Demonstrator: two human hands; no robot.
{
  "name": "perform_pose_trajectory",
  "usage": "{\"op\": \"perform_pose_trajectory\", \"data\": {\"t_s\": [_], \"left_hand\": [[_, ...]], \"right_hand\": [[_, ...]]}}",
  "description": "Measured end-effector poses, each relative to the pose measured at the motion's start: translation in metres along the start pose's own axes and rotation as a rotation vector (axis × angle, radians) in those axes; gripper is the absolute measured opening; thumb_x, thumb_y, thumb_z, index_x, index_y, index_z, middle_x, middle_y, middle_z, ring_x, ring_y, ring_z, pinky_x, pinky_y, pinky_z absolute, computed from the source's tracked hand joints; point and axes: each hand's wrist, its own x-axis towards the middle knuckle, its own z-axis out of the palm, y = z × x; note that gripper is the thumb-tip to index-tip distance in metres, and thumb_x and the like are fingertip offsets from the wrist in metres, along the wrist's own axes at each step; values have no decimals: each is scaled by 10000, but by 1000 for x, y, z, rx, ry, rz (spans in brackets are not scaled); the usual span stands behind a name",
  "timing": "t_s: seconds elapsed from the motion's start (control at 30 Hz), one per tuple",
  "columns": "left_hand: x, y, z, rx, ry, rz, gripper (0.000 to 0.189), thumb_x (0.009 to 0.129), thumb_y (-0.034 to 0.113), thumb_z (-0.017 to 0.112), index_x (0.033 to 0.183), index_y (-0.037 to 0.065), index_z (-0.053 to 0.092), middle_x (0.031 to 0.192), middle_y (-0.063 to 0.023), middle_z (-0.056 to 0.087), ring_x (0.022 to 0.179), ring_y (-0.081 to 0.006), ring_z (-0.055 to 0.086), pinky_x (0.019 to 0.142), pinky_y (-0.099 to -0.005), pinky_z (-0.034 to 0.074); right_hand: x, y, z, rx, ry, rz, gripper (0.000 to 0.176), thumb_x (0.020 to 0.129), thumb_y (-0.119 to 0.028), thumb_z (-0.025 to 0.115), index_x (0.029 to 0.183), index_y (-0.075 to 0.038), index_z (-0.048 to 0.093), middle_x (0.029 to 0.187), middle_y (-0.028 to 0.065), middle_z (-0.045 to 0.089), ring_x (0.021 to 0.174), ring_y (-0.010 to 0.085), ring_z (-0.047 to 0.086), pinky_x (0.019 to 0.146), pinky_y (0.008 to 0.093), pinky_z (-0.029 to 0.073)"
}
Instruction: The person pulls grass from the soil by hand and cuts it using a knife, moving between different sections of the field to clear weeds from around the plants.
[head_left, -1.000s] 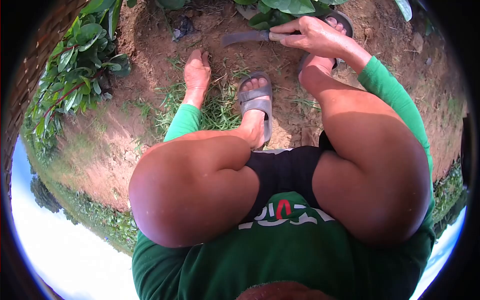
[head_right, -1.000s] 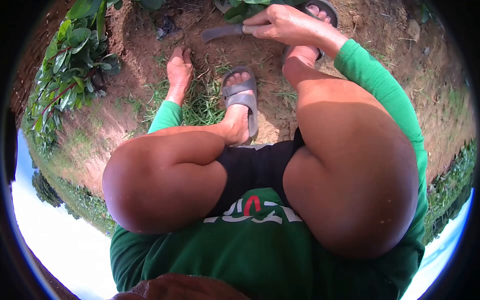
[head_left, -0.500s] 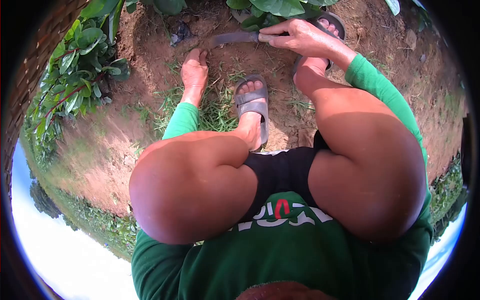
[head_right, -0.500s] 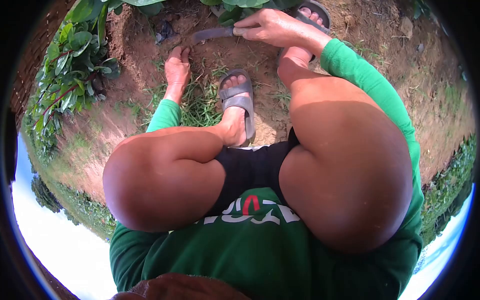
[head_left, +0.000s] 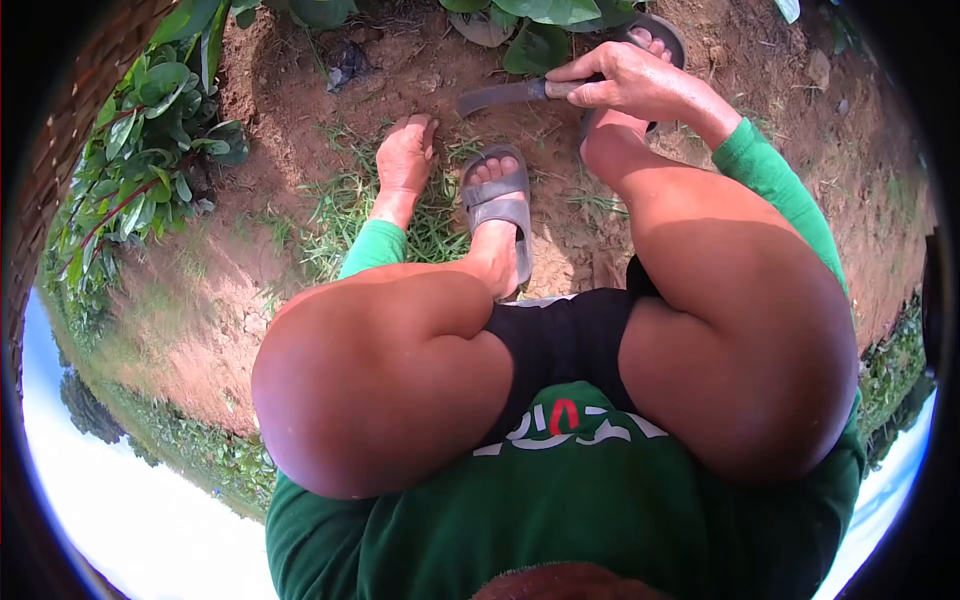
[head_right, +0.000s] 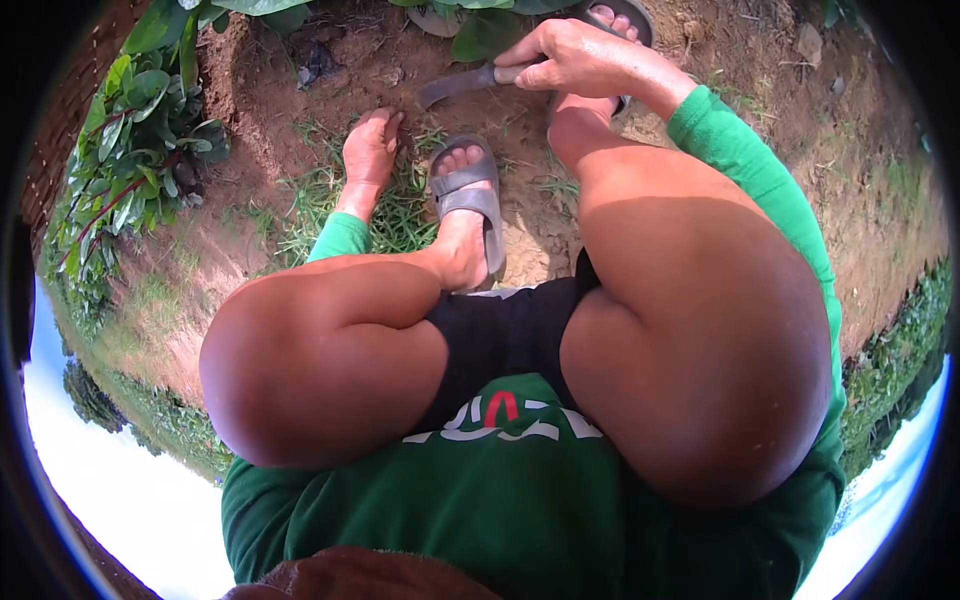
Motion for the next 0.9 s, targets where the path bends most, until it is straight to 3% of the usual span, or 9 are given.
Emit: {"op": "perform_pose_trajectory", "data": {"t_s": [0.03, 0.13, 0.23, 0.4, 0.6, 0.73, 0.87, 0.9], "left_hand": [[-1, 2, 1, 10, 77, -54, 207, 972, 274, 688, 1078, 97, 677, 957, -194, 712, 891, -418, 688, 750, -499, 544], [-4, -4, -4, 162, -56, -206, 199, 994, 274, 658, 1064, 89, 674, 956, -212, 708, 906, -431, 683, 758, -507, 543], [-7, -18, -6, 74, 58, -236, 218, 1015, 281, 628, 1067, 72, 659, 979, -228, 709, 928, -454, 678, 763, -517, 542], [-15, -14, -19, 27, 116, -404, 225, 1011, 257, 639, 1126, 64, 638, 1008, -232, 711, 955, -440, 685, 790, -504, 544], [-4, 19, -4, -49, -112, 120, 268, 984, 233, 661, 1220, 108, 650, 1049, -150, 713, 972, -391, 685, 813, -470, 554], [2, 35, 10, -42, -101, 73, 216, 987, 231, 647, 1166, 119, 694, 1007, -140, 708, 939, -381, 683, 798, -468, 555], [2, 35, 12, -38, -54, 5, 185, 984, 224, 653, 1110, 104, 718, 995, -167, 715, 913, -386, 688, 787, -462, 557], [1, 32, 13, -40, -41, -33, 188, 982, 220, 658, 1111, 97, 716, 997, -173, 718, 913, -388, 690, 788, -460, 557]], "right_hand": [[1, 1, 3, 2, 6, -13, 395, 926, -237, 678, 1282, -70, 718, 1046, 165, 764, 914, 242, 712, 868, 362, 539], [14, 4, 11, 7, 26, -72, 388, 924, -201, 676, 1286, -64, 711, 1040, 174, 760, 908, 244, 711, 861, 366, 541], [22, 2, 9, -32, 21, -90, 390, 932, -216, 682, 1291, -67, 712, 1010, 161, 765, 911, 242, 715, 863, 363, 543], [15, -26, -12, -29, -29, 52, 409, 955, -242, 665, 1322, -62, 688, 1121, 160, 763, 968, 213, 716, 906, 354, 542], [-13, -12, -35, -8, -12, 45, 428, 930, -160, 672, 1331, -10, 672, 1139, 163, 755, 1021, 190, 693, 935, 349, 531], [-25, -2, -24, 22, -21, 134, 423, 936, -168, 670, 1331, -17, 680, 1139, 160, 755, 1051, 188, 686, 948, 339, 524], [-8, 20, 5, 151, -92, 232, 386, 974, -265, 664, 1336, -138, 706, 805, 73, 734, 730, 138, 623, 742, 332, 528], [-2, 31, 21, 96, -22, 121, 394, 986, -285, 660, 1365, -184, 691, 764, 53, 715, 694, 106, 567, 703, 317, 509]]}}
